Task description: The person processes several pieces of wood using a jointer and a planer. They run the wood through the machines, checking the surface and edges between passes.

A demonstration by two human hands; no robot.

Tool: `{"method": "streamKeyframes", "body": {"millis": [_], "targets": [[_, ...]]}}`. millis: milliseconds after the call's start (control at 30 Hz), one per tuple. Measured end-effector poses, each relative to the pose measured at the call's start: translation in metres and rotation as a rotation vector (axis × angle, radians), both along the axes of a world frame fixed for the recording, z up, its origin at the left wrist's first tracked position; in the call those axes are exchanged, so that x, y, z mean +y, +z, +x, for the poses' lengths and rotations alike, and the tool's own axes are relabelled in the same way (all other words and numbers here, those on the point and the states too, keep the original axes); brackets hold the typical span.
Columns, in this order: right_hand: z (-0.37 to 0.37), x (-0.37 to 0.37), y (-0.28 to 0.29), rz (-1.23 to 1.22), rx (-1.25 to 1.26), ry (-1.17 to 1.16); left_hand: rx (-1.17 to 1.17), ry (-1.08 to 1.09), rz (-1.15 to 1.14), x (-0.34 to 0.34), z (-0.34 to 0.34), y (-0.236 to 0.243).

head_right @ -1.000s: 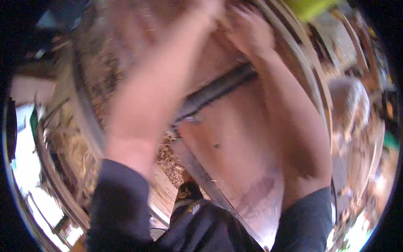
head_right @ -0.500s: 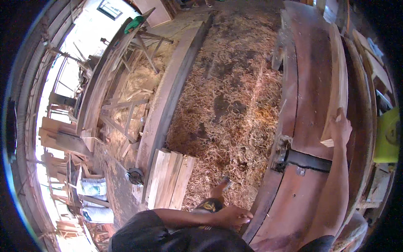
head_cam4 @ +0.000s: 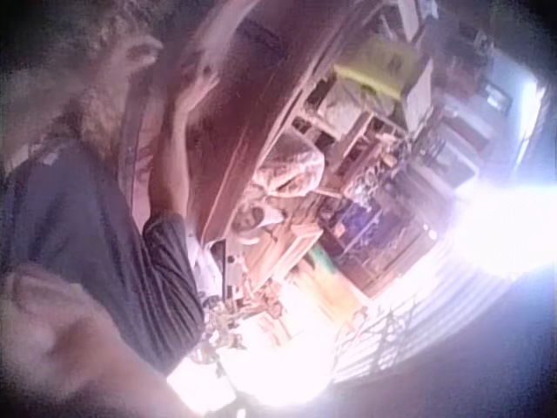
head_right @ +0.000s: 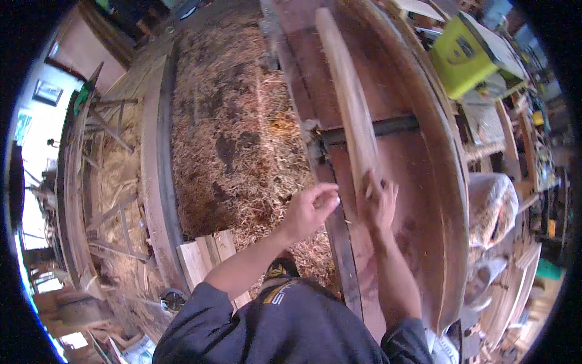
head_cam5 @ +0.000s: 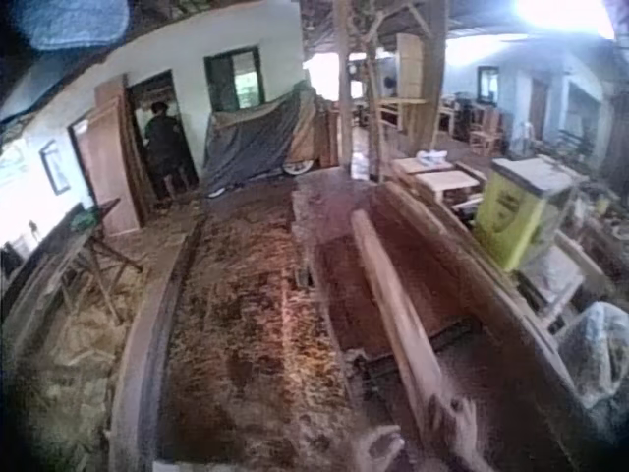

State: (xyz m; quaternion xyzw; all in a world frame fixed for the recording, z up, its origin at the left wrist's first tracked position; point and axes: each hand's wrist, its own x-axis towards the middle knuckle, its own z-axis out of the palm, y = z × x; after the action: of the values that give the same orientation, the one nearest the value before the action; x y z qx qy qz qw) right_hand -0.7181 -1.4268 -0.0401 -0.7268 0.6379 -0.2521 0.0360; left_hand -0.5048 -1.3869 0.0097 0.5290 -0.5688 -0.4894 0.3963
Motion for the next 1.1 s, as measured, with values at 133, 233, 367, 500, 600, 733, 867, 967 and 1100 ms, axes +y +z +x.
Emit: {"method": "streamKeyframes", "body": {"millis": [133,233,367,500,600,733,867,967,1100], "targets": [[-0.065,0.197,0.019,-0.058,-0.100,0.092,-0.149,0.168,-0.155,-0.006,-0.038,-0.006],[-0.105,0.318,0.032,0.081,0.002,-0.004,-0.310,0.236,-0.222,0.000,-0.095,-0.031],[-0.176,0.461,0.037,0.216,-0.059,0.024,-0.520,0.291,-0.068,0.046,-0.163,-0.047],[-0.219,0.563,0.036,0.318,-0.033,-0.022,-0.393,0.283,-0.122,0.127,-0.207,-0.074],[-0.244,0.602,0.029,0.348,-0.047,-0.024,-0.403,0.288,-0.150,0.166,-0.222,-0.064],[-0.239,0.597,0.039,0.330,-0.090,0.002,-0.411,0.316,-0.181,0.171,-0.216,-0.069],[-0.226,0.572,0.036,0.251,-0.086,-0.026,-0.456,0.337,-0.123,0.146,-0.204,-0.079],[-0.214,0.549,0.030,0.231,-0.159,-0.027,-0.574,0.320,-0.103,0.120,-0.193,-0.068],[-0.196,0.518,0.041,0.247,-0.140,-0.028,-0.580,0.320,-0.027,0.096,-0.185,-0.054]]}}
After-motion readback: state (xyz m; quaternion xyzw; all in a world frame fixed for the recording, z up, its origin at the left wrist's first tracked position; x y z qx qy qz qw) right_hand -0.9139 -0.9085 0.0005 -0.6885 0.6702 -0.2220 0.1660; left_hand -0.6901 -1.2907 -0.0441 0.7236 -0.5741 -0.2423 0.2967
